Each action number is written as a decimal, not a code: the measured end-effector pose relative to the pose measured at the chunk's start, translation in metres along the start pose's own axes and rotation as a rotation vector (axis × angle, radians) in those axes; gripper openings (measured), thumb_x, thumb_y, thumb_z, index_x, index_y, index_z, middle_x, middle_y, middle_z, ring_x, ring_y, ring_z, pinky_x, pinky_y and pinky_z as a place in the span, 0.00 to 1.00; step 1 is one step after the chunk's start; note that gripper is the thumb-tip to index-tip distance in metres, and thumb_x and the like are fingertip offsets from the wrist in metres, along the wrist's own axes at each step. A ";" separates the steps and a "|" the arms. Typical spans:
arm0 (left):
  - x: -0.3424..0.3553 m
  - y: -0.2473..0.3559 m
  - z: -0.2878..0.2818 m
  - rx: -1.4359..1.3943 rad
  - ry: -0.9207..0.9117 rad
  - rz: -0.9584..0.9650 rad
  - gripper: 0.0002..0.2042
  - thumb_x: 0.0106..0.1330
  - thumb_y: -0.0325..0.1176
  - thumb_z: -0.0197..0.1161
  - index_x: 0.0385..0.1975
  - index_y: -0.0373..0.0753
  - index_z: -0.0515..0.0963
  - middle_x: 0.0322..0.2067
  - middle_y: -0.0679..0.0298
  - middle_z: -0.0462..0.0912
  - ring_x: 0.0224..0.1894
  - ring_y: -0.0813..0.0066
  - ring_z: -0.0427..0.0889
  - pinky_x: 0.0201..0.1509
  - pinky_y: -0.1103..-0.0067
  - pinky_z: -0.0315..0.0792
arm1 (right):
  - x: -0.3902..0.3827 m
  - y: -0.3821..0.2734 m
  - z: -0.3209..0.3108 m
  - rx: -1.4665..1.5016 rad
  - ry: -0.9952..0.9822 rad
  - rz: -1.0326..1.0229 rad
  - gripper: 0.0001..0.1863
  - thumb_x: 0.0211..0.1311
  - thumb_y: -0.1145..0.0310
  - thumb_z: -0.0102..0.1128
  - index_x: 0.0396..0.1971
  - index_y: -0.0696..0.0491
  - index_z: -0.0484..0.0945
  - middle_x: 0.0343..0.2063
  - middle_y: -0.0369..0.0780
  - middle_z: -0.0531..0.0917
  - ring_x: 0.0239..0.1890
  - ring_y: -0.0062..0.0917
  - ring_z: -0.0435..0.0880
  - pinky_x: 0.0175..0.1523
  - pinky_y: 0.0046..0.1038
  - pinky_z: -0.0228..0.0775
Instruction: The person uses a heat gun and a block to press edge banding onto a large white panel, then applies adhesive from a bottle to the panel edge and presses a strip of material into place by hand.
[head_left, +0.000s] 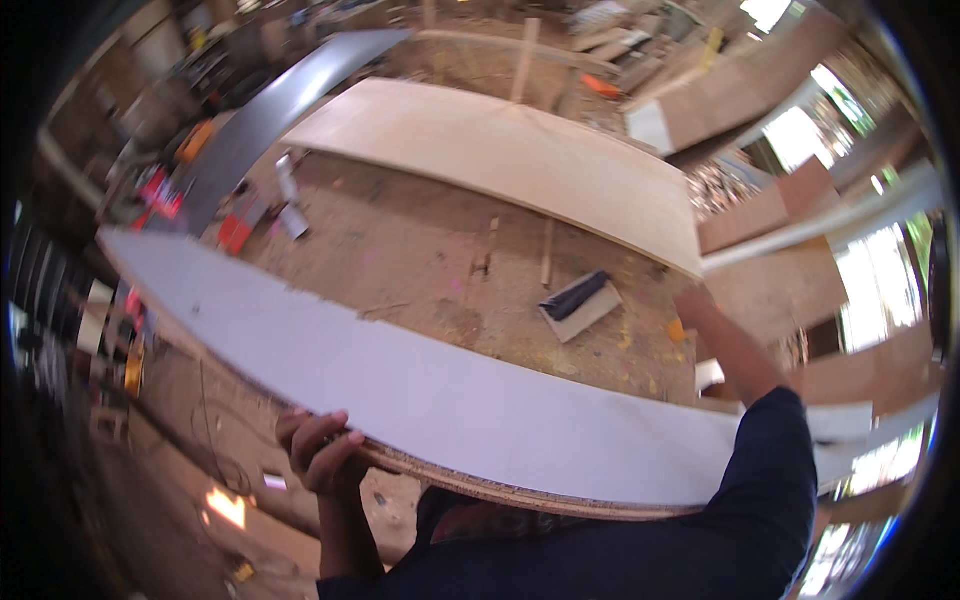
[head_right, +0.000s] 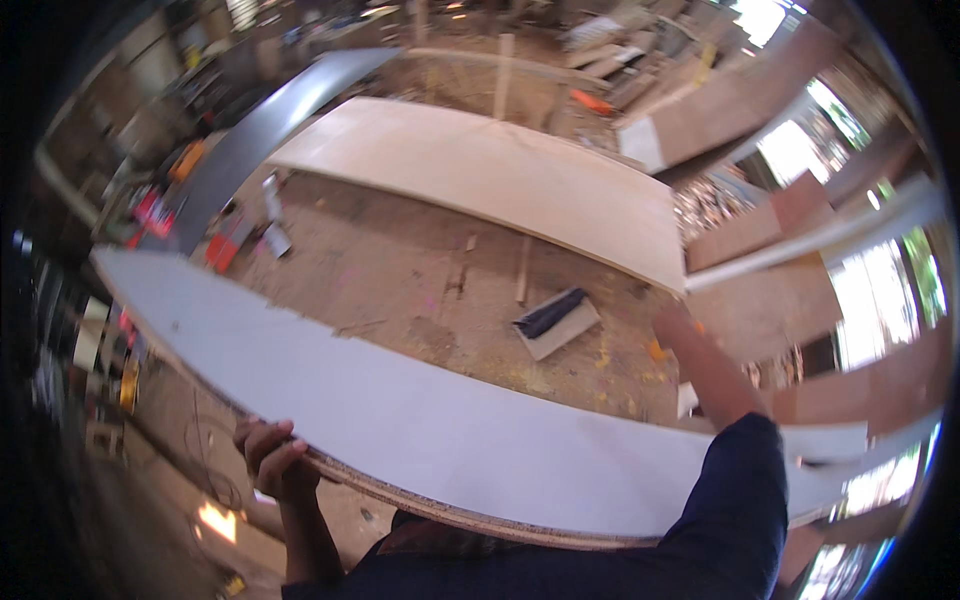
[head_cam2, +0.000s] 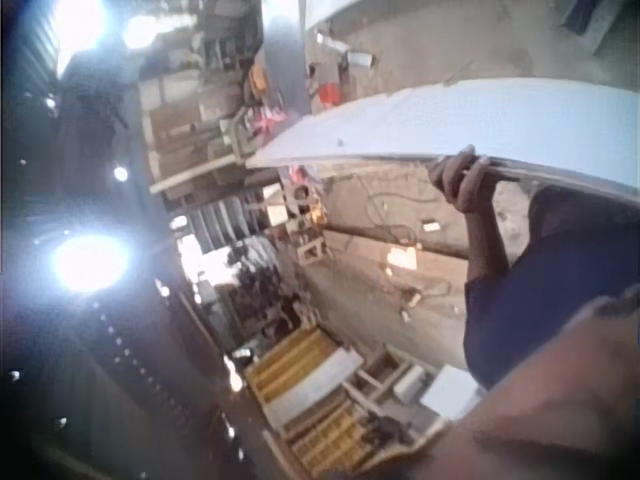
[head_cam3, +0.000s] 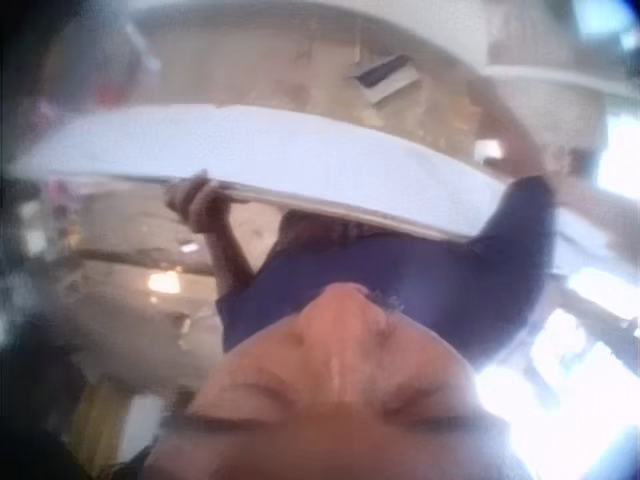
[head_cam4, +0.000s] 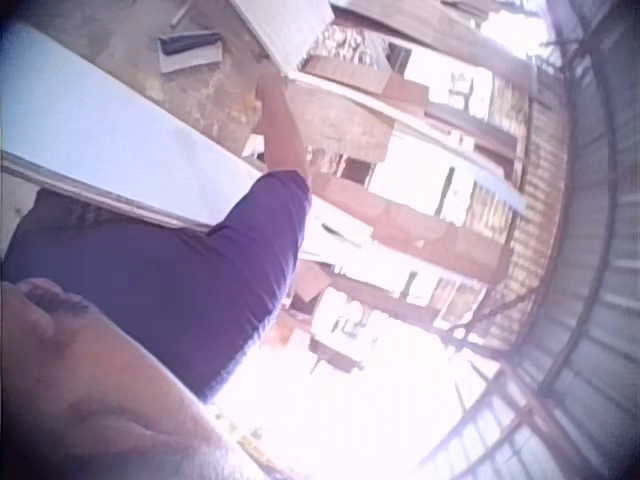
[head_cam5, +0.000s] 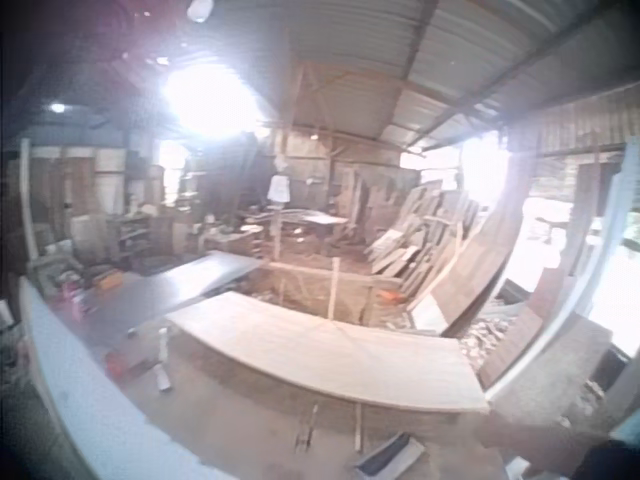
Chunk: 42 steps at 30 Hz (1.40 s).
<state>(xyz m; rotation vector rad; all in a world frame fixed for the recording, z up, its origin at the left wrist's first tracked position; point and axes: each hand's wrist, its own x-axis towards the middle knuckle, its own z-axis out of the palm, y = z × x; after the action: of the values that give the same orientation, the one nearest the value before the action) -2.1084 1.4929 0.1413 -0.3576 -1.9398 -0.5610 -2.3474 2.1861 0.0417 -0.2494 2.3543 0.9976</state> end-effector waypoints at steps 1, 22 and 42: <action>-0.003 0.001 -0.002 -0.008 -0.005 -0.008 0.10 0.67 0.38 0.78 0.41 0.57 0.81 0.44 0.69 0.88 0.46 0.66 0.81 0.58 0.64 0.74 | 0.009 -0.008 0.008 -0.122 0.015 -0.080 0.22 0.58 0.58 0.78 0.52 0.49 0.91 0.52 0.46 0.91 0.60 0.38 0.88 0.67 0.42 0.77; 0.082 -0.021 0.064 -0.250 -0.028 0.073 0.32 0.40 0.58 0.88 0.42 0.49 0.82 0.44 0.71 0.90 0.46 0.68 0.84 0.53 0.69 0.75 | -0.208 -0.019 -0.384 0.947 0.914 -0.285 0.41 0.68 0.51 0.76 0.72 0.59 0.73 0.67 0.51 0.81 0.72 0.38 0.77 0.76 0.40 0.67; 0.227 -0.069 0.079 -0.698 -1.238 -0.079 0.24 0.67 0.55 0.76 0.36 0.35 0.86 0.29 0.52 0.88 0.33 0.58 0.87 0.40 0.66 0.76 | -0.252 -0.137 -0.463 1.950 1.470 -0.571 0.27 0.76 0.54 0.64 0.60 0.61 0.74 0.41 0.51 0.90 0.45 0.37 0.91 0.53 0.39 0.84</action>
<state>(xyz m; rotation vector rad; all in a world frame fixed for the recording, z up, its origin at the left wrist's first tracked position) -2.2973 1.4767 0.3045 -1.3062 -2.8585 -1.2632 -2.2863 1.7500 0.3628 -0.8224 2.5895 -2.4396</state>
